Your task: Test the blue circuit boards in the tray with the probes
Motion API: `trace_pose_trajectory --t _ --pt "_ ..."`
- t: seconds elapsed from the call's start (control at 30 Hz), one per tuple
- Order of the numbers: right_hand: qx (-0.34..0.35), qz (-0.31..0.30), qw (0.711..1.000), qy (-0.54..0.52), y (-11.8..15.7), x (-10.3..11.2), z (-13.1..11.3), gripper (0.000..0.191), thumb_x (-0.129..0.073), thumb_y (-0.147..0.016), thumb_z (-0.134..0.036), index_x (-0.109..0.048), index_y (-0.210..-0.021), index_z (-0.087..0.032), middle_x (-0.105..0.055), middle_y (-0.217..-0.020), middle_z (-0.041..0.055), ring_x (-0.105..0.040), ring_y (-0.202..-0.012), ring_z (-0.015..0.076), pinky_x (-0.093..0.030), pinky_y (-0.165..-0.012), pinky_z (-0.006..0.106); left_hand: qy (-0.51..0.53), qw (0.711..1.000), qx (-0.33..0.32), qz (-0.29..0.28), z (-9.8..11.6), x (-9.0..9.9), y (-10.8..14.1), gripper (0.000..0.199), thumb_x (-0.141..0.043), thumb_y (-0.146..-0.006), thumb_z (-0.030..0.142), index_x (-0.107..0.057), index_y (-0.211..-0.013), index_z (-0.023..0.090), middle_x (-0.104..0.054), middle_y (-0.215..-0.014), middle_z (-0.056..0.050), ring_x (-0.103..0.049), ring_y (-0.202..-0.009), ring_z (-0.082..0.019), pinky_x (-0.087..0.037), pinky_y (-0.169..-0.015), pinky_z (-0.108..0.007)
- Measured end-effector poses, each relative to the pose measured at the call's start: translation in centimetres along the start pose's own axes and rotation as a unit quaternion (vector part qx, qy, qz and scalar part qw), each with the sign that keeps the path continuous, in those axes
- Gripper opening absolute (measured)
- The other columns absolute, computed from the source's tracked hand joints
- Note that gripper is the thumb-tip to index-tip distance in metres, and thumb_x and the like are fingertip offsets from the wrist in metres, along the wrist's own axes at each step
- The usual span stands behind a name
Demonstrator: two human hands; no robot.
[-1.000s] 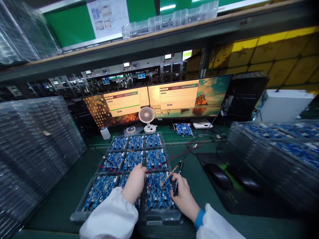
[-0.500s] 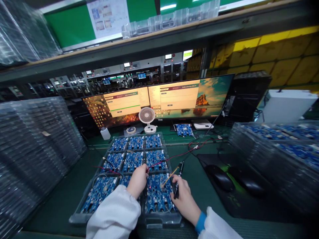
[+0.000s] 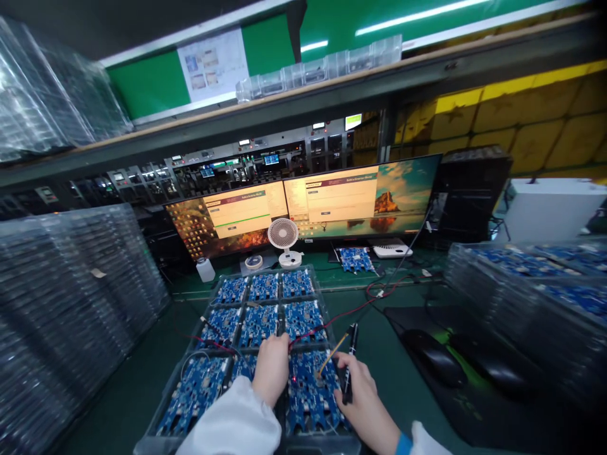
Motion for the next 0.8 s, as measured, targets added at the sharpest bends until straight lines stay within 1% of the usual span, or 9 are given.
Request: trace_pose_trajectory --t 0.1,0.2,0.3,0.37,0.43,0.53,0.63,0.7,0.8 --pt "-0.001 0.009 1.0 -0.004 -0.1 0.1 0.2 0.042 -0.053 -0.06 -0.01 -0.047 -0.098 -0.027 -0.058 -0.11 0.005 -0.056 -0.106 0.0232 -0.043 -0.094 0.043 -0.009 1.0 0.006 0.004 0.2 -0.1 0.2 0.035 -0.04 -0.076 -0.003 -0.062 -0.096 0.017 -0.067 -0.092 -0.008 -0.059 -0.092 -0.021 -0.041 -0.082 -0.031" --pt "0.022 0.042 0.999 -0.02 -0.3 1.3 -0.1 0.027 -0.056 -0.069 -0.02 -0.048 -0.093 -0.027 -0.06 -0.112 0.0064 -0.057 -0.106 0.0245 -0.046 -0.093 0.046 0.027 1.0 -0.006 0.014 0.3 0.1 0.7 0.042 -0.04 -0.078 -0.003 -0.059 -0.111 0.016 -0.067 -0.104 -0.01 -0.058 -0.103 -0.021 -0.04 -0.09 -0.031" --pt "0.083 0.095 0.991 -0.038 -0.5 3.3 -1.2 0.009 -0.052 -0.082 -0.029 -0.051 -0.091 -0.027 -0.063 -0.112 0.0077 -0.058 -0.108 0.0249 -0.048 -0.092 0.047 0.063 0.998 -0.015 0.019 0.5 0.8 1.5 0.05 -0.042 -0.079 -0.001 -0.052 -0.126 0.015 -0.061 -0.123 -0.012 -0.054 -0.116 -0.023 -0.037 -0.101 -0.034" --pt "0.135 0.12 0.983 -0.029 -0.4 4.4 -2.3 0.006 -0.05 -0.086 -0.029 -0.053 -0.092 -0.027 -0.064 -0.112 0.0071 -0.056 -0.112 0.0249 -0.049 -0.092 0.047 0.078 0.997 -0.014 0.017 0.9 1.6 2.4 0.052 -0.043 -0.081 0.002 -0.05 -0.13 0.016 -0.058 -0.128 -0.013 -0.051 -0.121 -0.024 -0.035 -0.105 -0.038" --pt "0.19 0.127 0.973 -0.016 -0.2 5.3 -3.6 0.008 -0.049 -0.088 -0.025 -0.055 -0.093 -0.029 -0.066 -0.111 0.0054 -0.055 -0.115 0.0244 -0.051 -0.091 0.045 0.101 0.994 -0.021 0.024 1.5 2.5 3.7 0.05 -0.042 -0.083 0.005 -0.05 -0.131 0.016 -0.057 -0.129 -0.012 -0.049 -0.123 -0.025 -0.035 -0.107 -0.04" --pt "0.266 0.09 0.959 -0.024 0.5 6.3 -5.8 0.022 -0.047 -0.089 -0.018 -0.058 -0.102 -0.032 -0.068 -0.108 0.0032 -0.058 -0.111 0.0211 -0.053 -0.088 0.038 0.159 0.985 -0.046 0.046 2.7 3.2 6.0 0.047 -0.041 -0.087 0.013 -0.048 -0.134 0.018 -0.054 -0.133 -0.012 -0.046 -0.127 -0.025 -0.033 -0.111 -0.042" --pt "0.316 0.032 0.947 -0.04 1.1 7.3 -8.0 0.028 -0.052 -0.088 -0.019 -0.06 -0.11 -0.035 -0.068 -0.104 0.0034 -0.062 -0.101 0.0194 -0.054 -0.084 0.032 0.224 0.968 -0.086 0.073 3.5 2.5 8.1 0.05 -0.043 -0.086 0.018 -0.043 -0.137 0.018 -0.049 -0.139 -0.012 -0.042 -0.132 -0.025 -0.033 -0.114 -0.043" --pt "0.313 0.004 0.948 -0.061 1.4 7.9 -9.2 0.024 -0.055 -0.088 -0.021 -0.063 -0.107 -0.035 -0.069 -0.097 0.0034 -0.064 -0.092 0.0189 -0.055 -0.08 0.03 0.257 0.956 -0.104 0.095 3.5 1.6 9.0 0.053 -0.045 -0.084 0.018 -0.041 -0.137 0.016 -0.048 -0.139 -0.014 -0.044 -0.131 -0.025 -0.036 -0.113 -0.042" --pt "0.255 -0.02 0.96 -0.116 1.7 8.8 -10.0 0.015 -0.054 -0.089 -0.029 -0.066 -0.098 -0.033 -0.068 -0.086 0.0035 -0.064 -0.081 0.0192 -0.054 -0.074 0.029 0.298 0.943 -0.105 0.103 3.0 0.8 9.9 0.056 -0.047 -0.081 0.016 -0.04 -0.137 0.014 -0.052 -0.133 -0.016 -0.053 -0.119 -0.024 -0.043 -0.107 -0.04"
Point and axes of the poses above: each hand's wrist, its own y-axis away from the middle knuckle, its own x-axis out of the back of the hand, z = x × y, the point moved 2 cm from there along -y, towards the middle knuckle
